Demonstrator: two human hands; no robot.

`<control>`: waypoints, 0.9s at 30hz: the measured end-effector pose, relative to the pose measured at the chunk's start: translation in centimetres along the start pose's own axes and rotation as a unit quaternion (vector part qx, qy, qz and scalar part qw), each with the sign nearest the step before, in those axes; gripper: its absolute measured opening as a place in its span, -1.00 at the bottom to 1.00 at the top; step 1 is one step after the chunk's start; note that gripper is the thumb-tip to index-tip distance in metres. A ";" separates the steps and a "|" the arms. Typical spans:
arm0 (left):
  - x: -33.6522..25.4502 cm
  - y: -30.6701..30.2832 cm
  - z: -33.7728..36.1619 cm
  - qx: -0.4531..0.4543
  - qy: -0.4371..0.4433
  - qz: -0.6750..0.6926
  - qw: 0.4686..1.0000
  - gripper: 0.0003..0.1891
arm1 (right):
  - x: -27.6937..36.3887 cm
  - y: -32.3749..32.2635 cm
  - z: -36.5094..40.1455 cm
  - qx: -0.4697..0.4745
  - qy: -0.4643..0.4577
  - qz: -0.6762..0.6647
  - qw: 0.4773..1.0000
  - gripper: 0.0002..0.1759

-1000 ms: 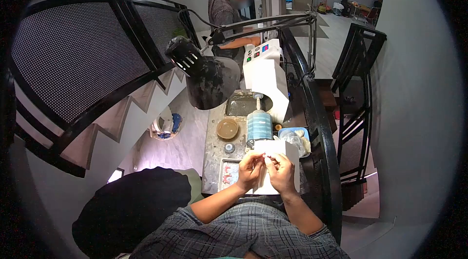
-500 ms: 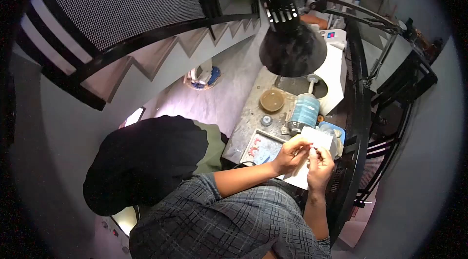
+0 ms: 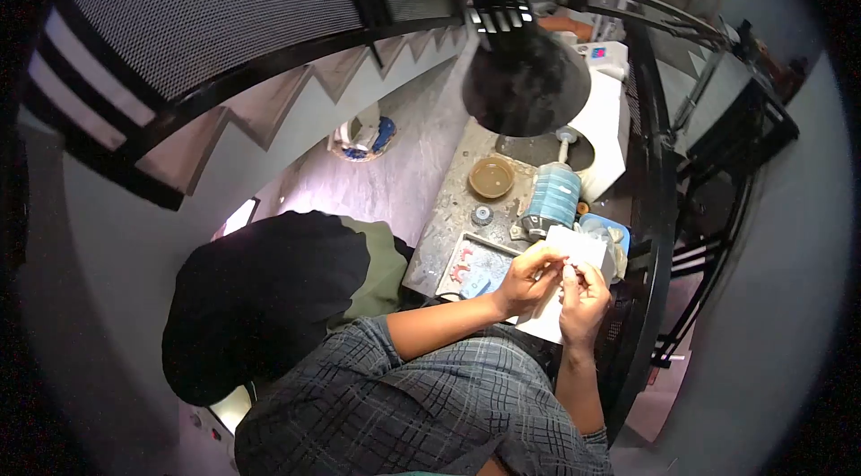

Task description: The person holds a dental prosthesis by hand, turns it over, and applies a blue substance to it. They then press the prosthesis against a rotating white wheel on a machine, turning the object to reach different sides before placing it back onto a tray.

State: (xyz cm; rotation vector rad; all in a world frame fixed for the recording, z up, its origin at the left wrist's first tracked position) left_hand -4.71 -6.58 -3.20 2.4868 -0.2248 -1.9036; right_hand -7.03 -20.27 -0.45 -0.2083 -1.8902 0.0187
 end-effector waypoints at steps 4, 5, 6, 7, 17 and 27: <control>-0.4 0.3 0.0 -0.021 0.017 0.000 1.000 -0.76 | 1.7 0.3 -0.2 -0.005 0.001 0.009 1.000 -0.84; -0.5 0.3 -0.1 -0.016 0.024 -0.016 0.999 -0.77 | 1.8 0.3 -0.1 -0.008 -0.010 -0.006 1.000 -0.85; -0.4 0.2 -0.1 -0.013 0.034 -0.034 0.999 -0.78 | 1.5 0.4 0.0 -0.026 0.006 -0.004 1.000 -0.85; -0.2 0.1 -0.1 -0.006 0.030 -0.038 0.999 -0.76 | 1.5 0.2 -0.1 -0.019 -0.007 0.015 1.000 -0.85; 2.3 0.1 0.7 0.021 -0.001 0.004 1.000 -0.80 | 2.1 0.0 -0.2 0.001 -0.016 0.010 1.000 -0.83; 2.1 0.3 0.6 0.000 -0.011 0.027 1.000 -0.76 | 1.3 0.1 -0.3 -0.009 -0.047 -0.016 0.999 -0.85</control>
Point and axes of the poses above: each hand's wrist, its own z-axis away from the middle knuckle, its own y-axis out of the palm, x = y × z, the point moved 2 cm from there along -z, towards the middle knuckle, and after that the axes turned 12 degrees about -y, right-handed, at the moved point
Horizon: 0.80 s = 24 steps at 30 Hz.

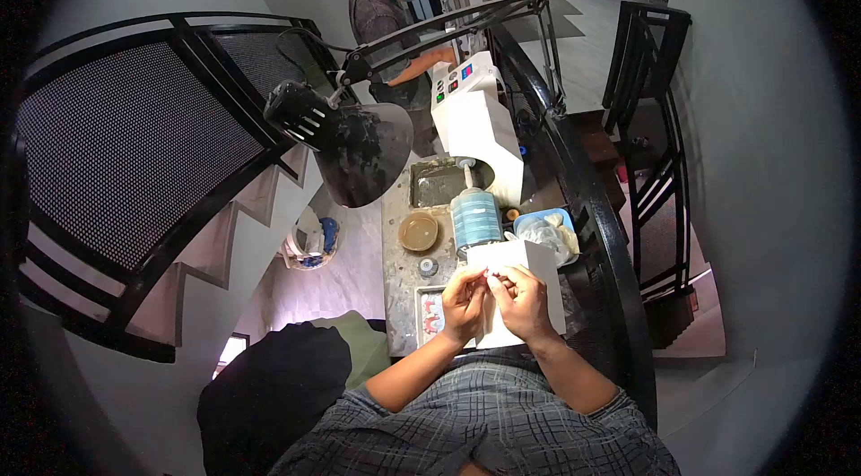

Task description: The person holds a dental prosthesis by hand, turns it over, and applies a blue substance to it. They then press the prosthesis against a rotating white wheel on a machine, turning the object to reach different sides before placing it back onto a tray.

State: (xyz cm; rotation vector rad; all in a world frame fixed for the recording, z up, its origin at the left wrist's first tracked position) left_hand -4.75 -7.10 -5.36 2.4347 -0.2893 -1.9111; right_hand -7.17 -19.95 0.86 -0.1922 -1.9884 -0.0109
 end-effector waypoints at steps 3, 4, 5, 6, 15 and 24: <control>0.2 -0.1 0.2 0.008 -0.021 0.022 1.000 -0.76 | 0.1 -0.1 0.1 -0.004 -0.001 -0.007 1.000 -0.85; 0.2 -0.1 0.2 0.013 -0.021 0.015 1.000 -0.76 | 0.1 -0.2 0.1 0.004 0.006 0.003 1.000 -0.85; 0.3 -0.1 0.3 0.018 -0.020 0.007 1.000 -0.76 | 0.2 -0.2 0.1 0.013 0.012 0.014 1.000 -0.85; 0.4 -0.1 0.2 0.018 -0.022 0.007 1.000 -0.76 | 0.2 -0.2 0.0 0.013 0.014 0.014 1.000 -0.85; 0.5 -0.2 0.4 0.018 -0.027 0.002 0.999 -0.75 | 0.4 -0.2 0.1 0.015 0.014 0.031 0.999 -0.84; 0.1 0.1 0.1 -0.005 -0.006 0.020 1.000 -0.75 | 0.1 -0.2 0.1 0.006 0.008 -0.002 1.000 -0.84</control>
Point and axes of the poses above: each hand's wrist, its own z-axis away from the middle knuckle, its own y-axis out of the palm, x = y × z, the point moved 2 cm from there along -z, towards the middle knuckle, and after that the axes turned 12 degrees about -y, right-handed, at the moved point
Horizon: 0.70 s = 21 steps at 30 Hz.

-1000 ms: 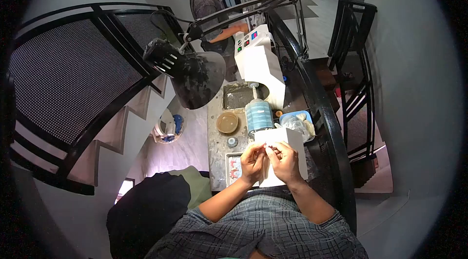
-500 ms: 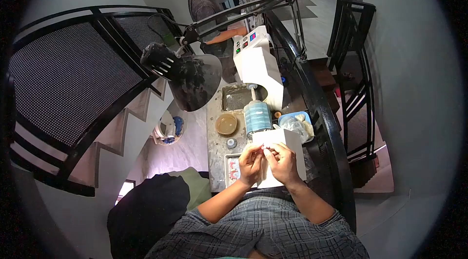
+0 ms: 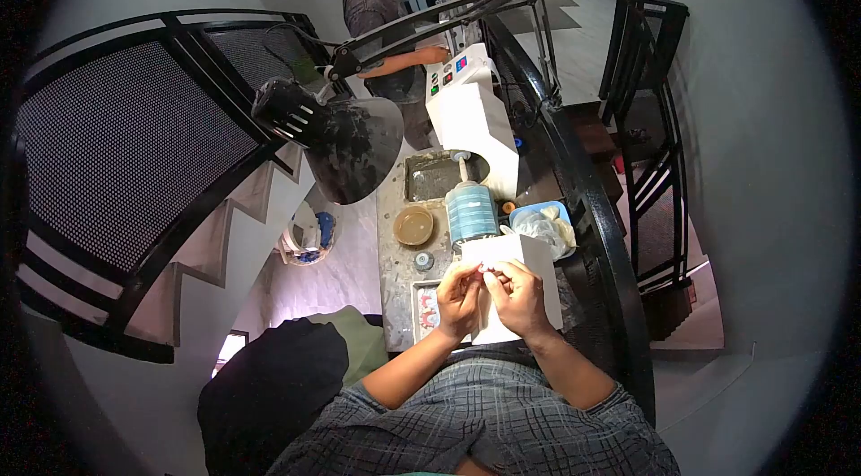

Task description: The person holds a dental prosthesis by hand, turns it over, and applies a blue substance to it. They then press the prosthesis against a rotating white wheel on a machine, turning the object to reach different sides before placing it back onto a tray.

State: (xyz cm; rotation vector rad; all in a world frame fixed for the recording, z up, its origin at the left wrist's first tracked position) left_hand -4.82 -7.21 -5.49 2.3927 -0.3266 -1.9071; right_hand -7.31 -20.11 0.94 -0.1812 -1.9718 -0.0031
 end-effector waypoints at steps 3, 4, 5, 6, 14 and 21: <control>0.1 0.0 0.0 -0.001 0.002 -0.010 1.000 -0.76 | 0.6 0.0 -0.1 0.003 0.017 -0.026 1.000 -0.85; 0.2 0.0 0.0 -0.004 0.000 -0.011 1.000 -0.76 | 0.7 0.0 -0.2 0.007 0.016 -0.010 1.000 -0.85; 0.3 -0.1 0.0 -0.007 -0.002 -0.012 1.000 -0.76 | 0.8 -0.1 -0.2 0.012 0.016 0.005 1.000 -0.85; 0.3 -0.1 0.0 -0.007 -0.002 -0.011 1.000 -0.76 | 0.7 0.0 -0.2 0.013 0.016 0.005 1.000 -0.85; 0.8 -0.5 0.2 0.022 -0.012 -0.026 0.999 -0.76 | 0.0 0.0 0.0 0.001 0.005 -0.007 1.000 -0.83; 0.3 -0.2 0.0 -0.001 0.002 -0.019 1.000 -0.71 | -0.3 0.0 0.1 0.006 0.014 -0.010 1.000 -0.85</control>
Point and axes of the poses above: each hand's wrist, its own z-axis away from the middle knuckle, its own y-axis out of the palm, x = y × z, the point moved 2 cm from there along -z, towards the middle knuckle, and after that the axes turned 12 degrees about -y, right-handed, at the moved point
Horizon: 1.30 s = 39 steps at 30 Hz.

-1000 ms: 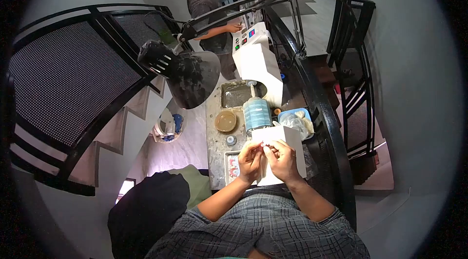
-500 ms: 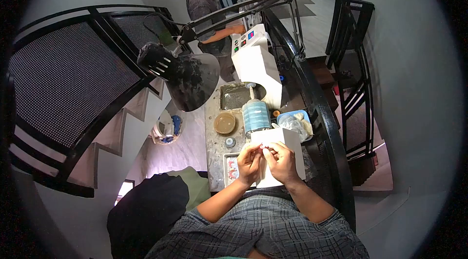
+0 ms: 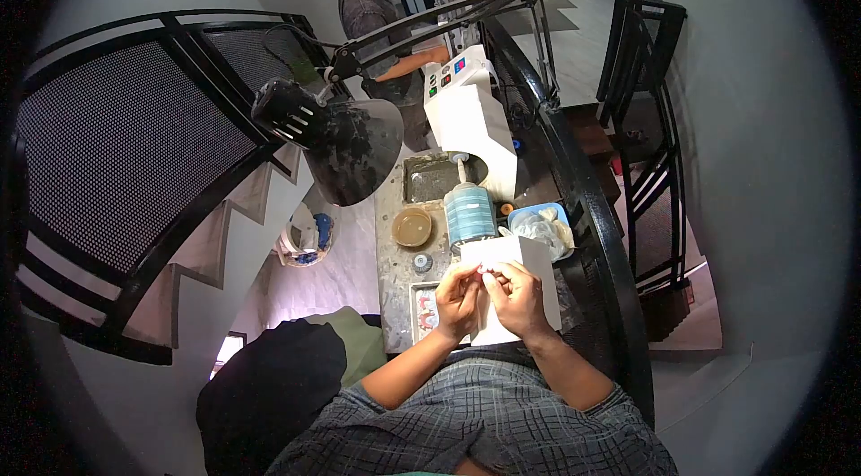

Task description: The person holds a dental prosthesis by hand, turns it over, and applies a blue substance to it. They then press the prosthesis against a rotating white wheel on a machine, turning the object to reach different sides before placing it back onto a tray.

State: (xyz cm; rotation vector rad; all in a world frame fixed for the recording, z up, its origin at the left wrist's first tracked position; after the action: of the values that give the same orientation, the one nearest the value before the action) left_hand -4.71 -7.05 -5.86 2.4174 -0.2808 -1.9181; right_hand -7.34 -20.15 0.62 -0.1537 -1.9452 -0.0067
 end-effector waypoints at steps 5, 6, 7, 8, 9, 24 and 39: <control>0.0 0.0 0.0 -0.002 -0.002 0.001 1.000 -0.73 | 0.8 0.0 -0.3 -0.002 -0.018 0.022 1.000 -0.85; 0.0 0.0 0.0 -0.003 -0.002 0.001 1.000 -0.73 | 0.8 0.0 -0.2 -0.002 -0.018 0.023 1.000 -0.85; 0.0 0.0 0.0 -0.003 -0.001 0.000 1.000 -0.73 | 0.7 0.0 -0.2 -0.002 -0.016 0.019 1.000 -0.85; 0.0 0.0 0.0 -0.003 0.000 -0.002 1.000 -0.73 | 0.6 0.0 -0.2 -0.003 -0.015 0.016 1.000 -0.85; 0.0 0.0 0.0 -0.003 0.001 -0.002 1.000 -0.73 | 0.6 0.1 -0.2 -0.003 -0.015 0.016 1.000 -0.85; -0.4 0.0 -0.1 -0.003 0.004 -0.014 1.000 -0.74 | 0.0 0.0 0.0 -0.009 -0.010 0.002 1.000 -0.83; -0.2 -0.1 0.1 0.029 -0.015 -0.005 0.999 -0.76 | -0.5 0.0 0.2 0.000 0.002 -0.025 1.000 -0.85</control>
State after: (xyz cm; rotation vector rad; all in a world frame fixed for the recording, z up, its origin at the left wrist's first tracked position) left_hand -4.82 -6.88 -5.72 2.4309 -0.3311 -1.9793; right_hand -7.33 -20.17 0.13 -0.1045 -1.9456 -0.0394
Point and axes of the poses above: each hand's wrist, its own z-axis away from the middle knuckle, its own y-axis out of the palm, x = y × z, the point moved 2 cm from there along -z, towards the middle knuckle, and after that the axes turned 12 degrees about -y, right-handed, at the moved point
